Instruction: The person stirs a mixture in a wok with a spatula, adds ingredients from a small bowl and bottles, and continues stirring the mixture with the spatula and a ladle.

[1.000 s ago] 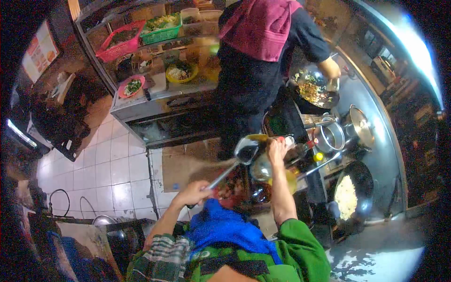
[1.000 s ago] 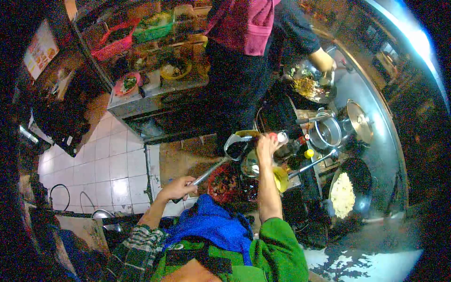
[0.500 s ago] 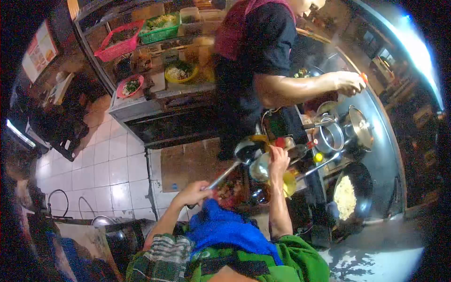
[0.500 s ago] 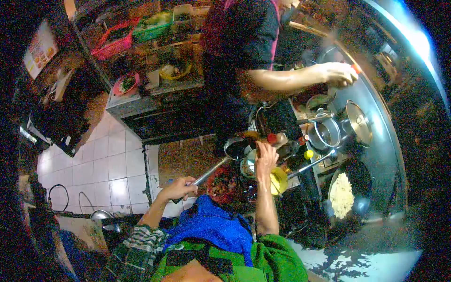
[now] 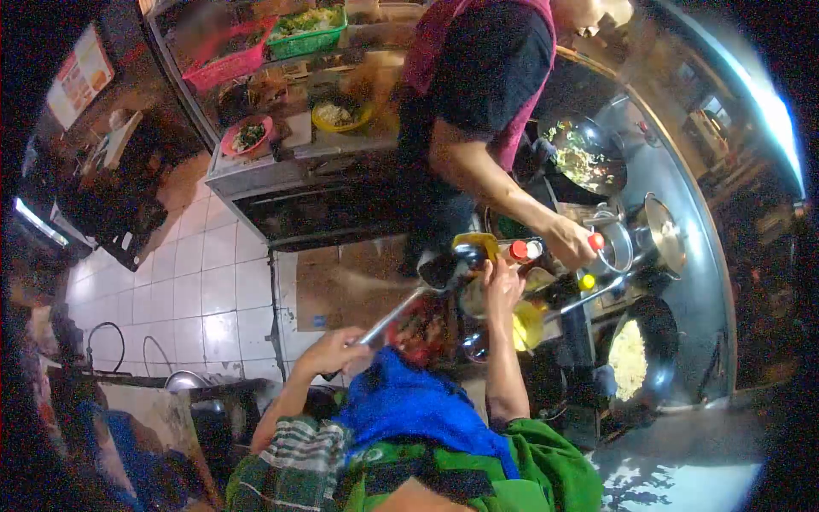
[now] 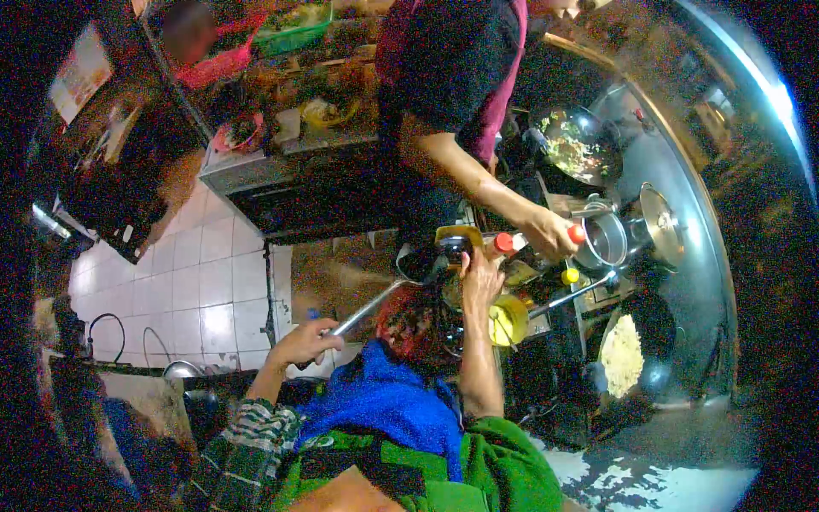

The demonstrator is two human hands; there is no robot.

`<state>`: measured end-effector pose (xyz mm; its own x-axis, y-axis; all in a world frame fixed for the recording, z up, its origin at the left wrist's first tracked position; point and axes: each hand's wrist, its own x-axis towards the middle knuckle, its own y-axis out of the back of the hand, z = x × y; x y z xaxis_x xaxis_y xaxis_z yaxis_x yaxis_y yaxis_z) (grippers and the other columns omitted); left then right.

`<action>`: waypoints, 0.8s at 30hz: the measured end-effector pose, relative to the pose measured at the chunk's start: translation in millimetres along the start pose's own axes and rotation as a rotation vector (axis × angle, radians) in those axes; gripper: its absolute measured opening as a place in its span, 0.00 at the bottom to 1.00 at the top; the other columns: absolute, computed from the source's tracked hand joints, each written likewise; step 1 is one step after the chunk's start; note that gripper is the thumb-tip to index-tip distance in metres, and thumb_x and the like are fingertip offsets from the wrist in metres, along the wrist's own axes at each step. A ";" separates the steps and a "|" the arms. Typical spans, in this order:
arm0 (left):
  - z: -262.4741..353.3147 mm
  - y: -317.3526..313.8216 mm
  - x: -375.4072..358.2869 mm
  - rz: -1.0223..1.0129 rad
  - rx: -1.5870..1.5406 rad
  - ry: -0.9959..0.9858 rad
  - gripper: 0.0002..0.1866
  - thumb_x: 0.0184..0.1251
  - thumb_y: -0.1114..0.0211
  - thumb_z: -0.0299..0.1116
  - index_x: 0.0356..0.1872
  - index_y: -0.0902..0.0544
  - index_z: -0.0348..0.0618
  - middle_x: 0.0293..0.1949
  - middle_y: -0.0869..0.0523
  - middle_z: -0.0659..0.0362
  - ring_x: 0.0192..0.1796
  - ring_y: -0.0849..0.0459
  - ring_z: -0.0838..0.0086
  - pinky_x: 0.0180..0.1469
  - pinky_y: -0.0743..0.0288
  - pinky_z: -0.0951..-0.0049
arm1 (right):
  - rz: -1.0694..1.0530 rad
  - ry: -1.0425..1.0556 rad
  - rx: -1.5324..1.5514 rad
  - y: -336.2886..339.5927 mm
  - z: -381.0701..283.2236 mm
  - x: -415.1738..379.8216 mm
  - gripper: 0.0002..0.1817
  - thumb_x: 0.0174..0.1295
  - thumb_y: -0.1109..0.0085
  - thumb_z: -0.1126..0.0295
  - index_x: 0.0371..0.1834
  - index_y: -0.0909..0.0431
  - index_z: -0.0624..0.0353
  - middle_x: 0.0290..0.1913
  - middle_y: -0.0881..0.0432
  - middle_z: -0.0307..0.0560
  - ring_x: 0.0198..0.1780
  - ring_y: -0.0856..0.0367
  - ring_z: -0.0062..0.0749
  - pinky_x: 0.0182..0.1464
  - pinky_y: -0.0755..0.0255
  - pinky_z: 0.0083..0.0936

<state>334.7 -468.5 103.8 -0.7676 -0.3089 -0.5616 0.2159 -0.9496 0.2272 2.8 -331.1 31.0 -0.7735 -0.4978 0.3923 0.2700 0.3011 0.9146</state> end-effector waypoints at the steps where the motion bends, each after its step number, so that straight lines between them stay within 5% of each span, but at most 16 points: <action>1: -10.4 1.8 -1.2 -0.009 -0.050 -0.036 0.15 0.62 0.37 0.36 0.46 0.21 0.39 0.29 0.18 0.61 0.19 0.23 0.81 0.21 0.29 0.77 | 0.062 0.061 0.137 13.2 -2.1 -4.5 0.13 0.64 0.47 0.59 0.45 0.21 0.53 0.32 0.17 0.50 0.36 0.18 0.41 0.40 0.30 0.38; 4: -4.9 14.4 -22.6 -0.040 -0.060 -0.007 0.17 0.62 0.38 0.36 0.49 0.22 0.39 0.29 0.18 0.61 0.20 0.23 0.81 0.21 0.28 0.78 | 0.073 0.110 0.346 33.6 7.0 -19.4 0.12 0.62 0.43 0.63 0.47 0.20 0.53 0.33 0.17 0.47 0.38 0.21 0.40 0.42 0.34 0.37; 5: 9.2 17.8 -33.8 -0.011 0.031 -0.023 0.25 0.64 0.39 0.36 0.62 0.28 0.44 0.29 0.17 0.60 0.16 0.25 0.81 0.20 0.29 0.77 | 0.082 0.127 0.442 38.3 13.2 -24.1 0.12 0.62 0.43 0.64 0.46 0.20 0.53 0.34 0.17 0.47 0.38 0.21 0.40 0.43 0.34 0.37; 13: 91.8 42.3 -70.6 -0.205 0.414 0.164 0.26 0.64 0.40 0.42 0.58 0.27 0.36 0.29 0.15 0.55 0.20 0.20 0.76 0.24 0.25 0.74 | -0.038 -0.004 0.710 98.7 76.8 -63.2 0.11 0.62 0.45 0.69 0.46 0.20 0.58 0.42 0.17 0.51 0.42 0.21 0.45 0.47 0.30 0.34; 24: 242.5 -45.9 -24.7 -0.519 0.525 0.005 0.23 0.67 0.40 0.42 0.56 0.27 0.37 0.31 0.17 0.62 0.23 0.24 0.83 0.23 0.28 0.78 | 0.113 -0.377 0.650 180.0 225.9 -137.8 0.11 0.63 0.46 0.69 0.45 0.20 0.60 0.42 0.17 0.51 0.44 0.21 0.43 0.49 0.31 0.34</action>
<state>197.4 -404.4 300.2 -0.6895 0.1714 -0.7037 -0.4923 -0.8235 0.2818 28.5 -24.6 119.3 -0.9364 -0.1587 0.3130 0.0576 0.8103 0.5831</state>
